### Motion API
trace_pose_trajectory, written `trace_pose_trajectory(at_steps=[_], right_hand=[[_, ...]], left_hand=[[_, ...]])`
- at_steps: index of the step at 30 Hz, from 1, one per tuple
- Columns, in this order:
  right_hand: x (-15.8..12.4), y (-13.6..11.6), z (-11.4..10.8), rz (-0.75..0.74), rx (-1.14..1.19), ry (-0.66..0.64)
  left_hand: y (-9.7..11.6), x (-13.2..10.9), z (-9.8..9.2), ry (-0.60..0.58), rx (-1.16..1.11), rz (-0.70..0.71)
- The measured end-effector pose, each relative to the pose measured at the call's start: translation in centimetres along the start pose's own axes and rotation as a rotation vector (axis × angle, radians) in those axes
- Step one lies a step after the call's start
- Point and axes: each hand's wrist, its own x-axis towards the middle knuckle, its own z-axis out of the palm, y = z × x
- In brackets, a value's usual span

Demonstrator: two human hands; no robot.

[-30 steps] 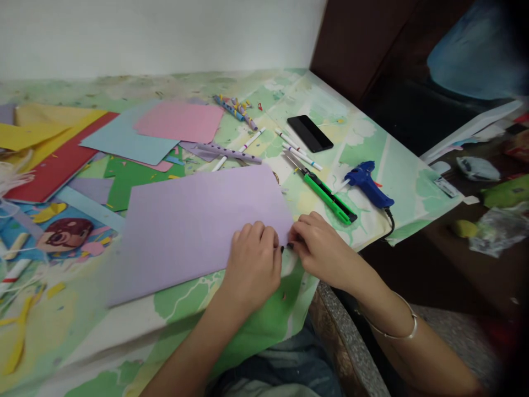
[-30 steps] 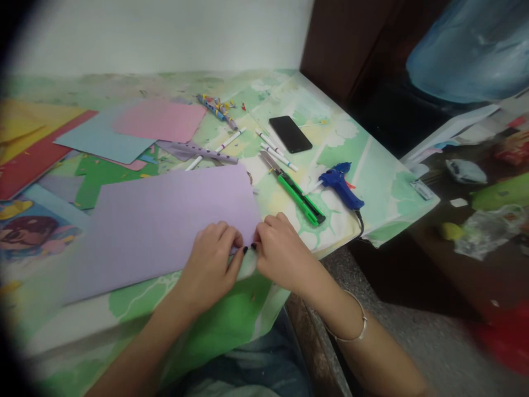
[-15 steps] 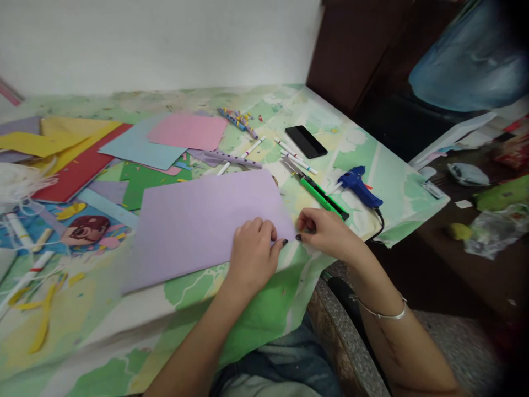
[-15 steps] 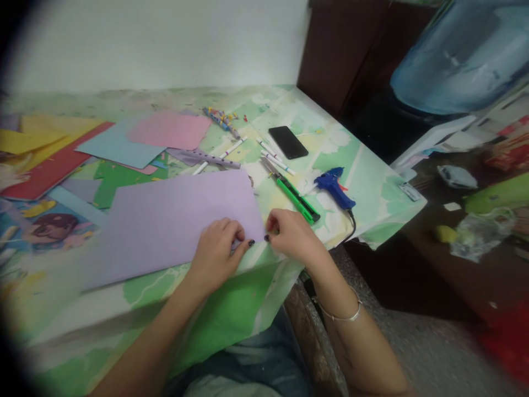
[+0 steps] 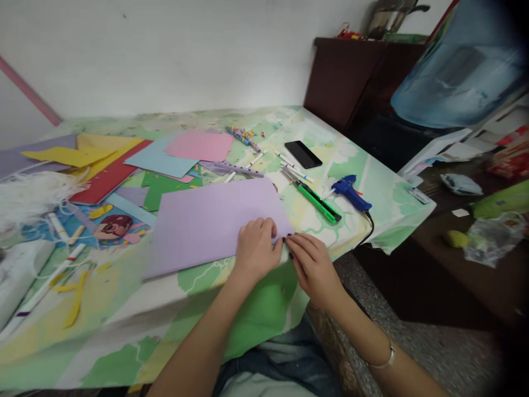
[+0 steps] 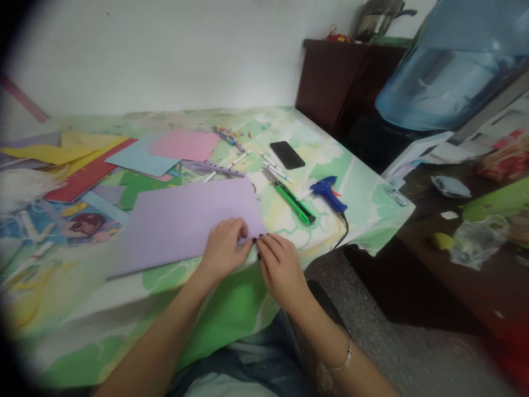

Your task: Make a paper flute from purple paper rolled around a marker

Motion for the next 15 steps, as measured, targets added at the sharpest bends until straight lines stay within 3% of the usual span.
trace_pose_trajectory(at_steps=[15], right_hand=[[-0.82,0.19,0.47,0.013,-0.161,-0.041]], left_hand=[[-0.37,-0.43,-0.57,-0.023,0.039,-0.060]])
